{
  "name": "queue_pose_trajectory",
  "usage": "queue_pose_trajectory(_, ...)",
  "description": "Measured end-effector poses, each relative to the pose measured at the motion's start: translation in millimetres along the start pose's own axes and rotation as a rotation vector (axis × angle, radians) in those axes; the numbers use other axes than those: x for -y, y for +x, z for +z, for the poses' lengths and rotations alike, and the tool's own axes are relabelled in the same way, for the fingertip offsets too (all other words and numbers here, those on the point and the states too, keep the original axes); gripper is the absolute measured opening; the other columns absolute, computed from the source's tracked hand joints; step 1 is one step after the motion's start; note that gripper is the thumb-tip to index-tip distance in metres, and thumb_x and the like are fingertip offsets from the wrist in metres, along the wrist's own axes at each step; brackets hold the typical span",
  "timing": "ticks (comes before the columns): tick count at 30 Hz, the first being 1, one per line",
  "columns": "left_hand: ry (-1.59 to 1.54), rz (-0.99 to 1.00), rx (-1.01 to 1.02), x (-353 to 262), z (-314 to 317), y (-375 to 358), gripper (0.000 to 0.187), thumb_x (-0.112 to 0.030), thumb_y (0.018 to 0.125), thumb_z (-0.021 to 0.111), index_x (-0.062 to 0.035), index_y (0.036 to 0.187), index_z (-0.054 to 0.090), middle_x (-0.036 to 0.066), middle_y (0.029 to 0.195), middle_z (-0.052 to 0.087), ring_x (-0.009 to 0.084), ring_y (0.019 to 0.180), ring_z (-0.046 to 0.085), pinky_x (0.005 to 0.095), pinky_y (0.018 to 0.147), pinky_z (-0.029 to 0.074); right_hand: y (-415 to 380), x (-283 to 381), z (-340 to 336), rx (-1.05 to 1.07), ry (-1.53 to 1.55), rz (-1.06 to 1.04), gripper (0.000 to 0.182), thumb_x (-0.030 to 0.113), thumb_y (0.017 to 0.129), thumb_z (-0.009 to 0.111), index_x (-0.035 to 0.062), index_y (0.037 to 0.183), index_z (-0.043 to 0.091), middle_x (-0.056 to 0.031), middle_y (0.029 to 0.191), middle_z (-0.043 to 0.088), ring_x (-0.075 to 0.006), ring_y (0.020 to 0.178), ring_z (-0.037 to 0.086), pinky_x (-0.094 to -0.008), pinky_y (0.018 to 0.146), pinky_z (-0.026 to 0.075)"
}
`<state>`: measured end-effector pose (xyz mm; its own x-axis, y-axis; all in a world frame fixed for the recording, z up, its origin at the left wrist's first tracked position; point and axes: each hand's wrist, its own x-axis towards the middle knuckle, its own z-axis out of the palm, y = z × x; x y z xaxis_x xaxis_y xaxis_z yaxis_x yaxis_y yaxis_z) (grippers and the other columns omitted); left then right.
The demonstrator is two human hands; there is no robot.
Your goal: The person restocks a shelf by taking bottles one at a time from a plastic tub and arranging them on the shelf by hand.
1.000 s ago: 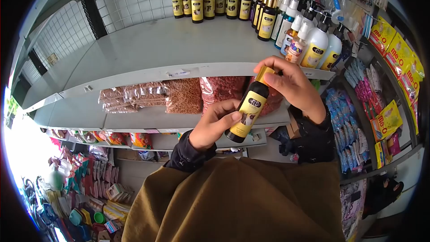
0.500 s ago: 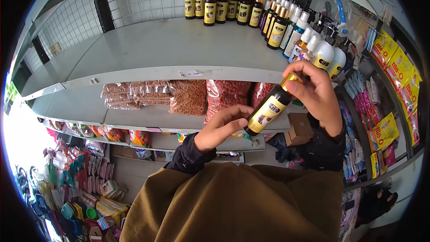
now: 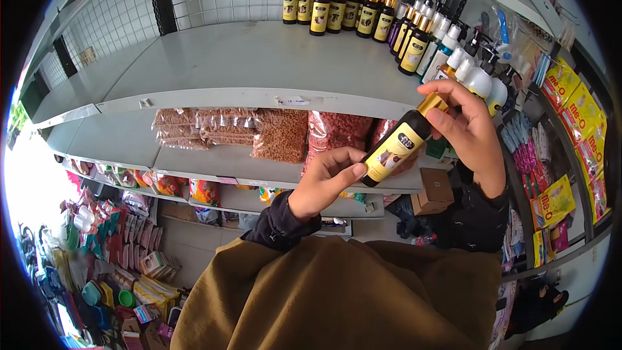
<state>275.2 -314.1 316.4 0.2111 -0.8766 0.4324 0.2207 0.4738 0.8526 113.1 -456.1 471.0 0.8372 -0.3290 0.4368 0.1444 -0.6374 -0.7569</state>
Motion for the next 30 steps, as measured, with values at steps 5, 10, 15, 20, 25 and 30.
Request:
queue_pose_trajectory(5, 0.026, 0.038, -0.051, -10, -1, -3, 0.025, -0.019, 0.095, 0.057, 0.0029, 0.108, 0.060, 0.002, 0.098, 0.063, 0.0066, 0.087, 0.057, 0.0224, 0.077, 0.047, 9, 1, 4, 0.025, -0.074, -0.024, 0.032, 0.024, 0.093, 0.061, 0.0043, 0.117, 0.056, 0.0030, 0.084, 0.054, -0.0033, 0.071, 0.049, -0.0180, 0.062, 0.042)
queue_pose_trajectory(10, -0.007, 0.035, -0.079, -16, -2, -4, 0.026, -0.020, 0.096, 0.057, 0.0034, 0.107, 0.060, 0.003, 0.095, 0.063, 0.0073, 0.086, 0.057, 0.0232, 0.076, 0.049, 22, 9, 8, 0.036, -0.138, -0.019, 0.030, 0.024, 0.093, 0.060, 0.0045, 0.116, 0.058, 0.0033, 0.084, 0.054, -0.0028, 0.072, 0.050, -0.0182, 0.062, 0.042)
queue_pose_trajectory(15, -0.055, 0.077, -0.102, -12, -6, -5, 0.027, -0.021, 0.096, 0.057, 0.0034, 0.108, 0.060, 0.003, 0.094, 0.063, 0.0080, 0.086, 0.058, 0.0235, 0.075, 0.048, 31, 11, 12, 0.038, -0.173, 0.007, 0.028, 0.023, 0.093, 0.059, 0.0044, 0.114, 0.059, 0.0033, 0.085, 0.055, -0.0027, 0.072, 0.050, -0.0182, 0.061, 0.042)
queue_pose_trajectory(20, 0.041, 0.117, -0.087, -12, -18, -2, 0.029, -0.022, 0.096, 0.056, 0.0050, 0.108, 0.059, 0.003, 0.095, 0.062, 0.0077, 0.086, 0.057, 0.0240, 0.076, 0.047, 42, 8, 12, 0.053, -0.158, -0.024, 0.027, 0.023, 0.094, 0.058, 0.0047, 0.114, 0.059, 0.0024, 0.086, 0.056, -0.0032, 0.073, 0.050, -0.0188, 0.062, 0.042)
queue_pose_trajectory(25, 0.369, 0.264, -0.236, -53, -26, 5, 0.027, -0.018, 0.092, 0.059, 0.0042, 0.108, 0.060, 0.008, 0.095, 0.064, 0.0143, 0.087, 0.059, 0.0271, 0.079, 0.046, 66, 13, 1, 0.007, -0.153, -0.165, 0.026, 0.023, 0.095, 0.056, 0.0049, 0.114, 0.059, 0.0017, 0.089, 0.058, -0.0045, 0.076, 0.052, -0.0196, 0.067, 0.043)
queue_pose_trajectory(30, 1.083, 0.694, -0.467, -77, -55, 8, 0.031, -0.013, 0.082, 0.065, -0.0008, 0.111, 0.060, 0.014, 0.103, 0.062, 0.0280, 0.098, 0.058, 0.0366, 0.087, 0.045, 103, 19, -20, -0.089, -0.307, -0.339, 0.026, 0.022, 0.096, 0.055, 0.0045, 0.115, 0.059, 0.0013, 0.091, 0.059, -0.0056, 0.080, 0.054, -0.0208, 0.071, 0.045)
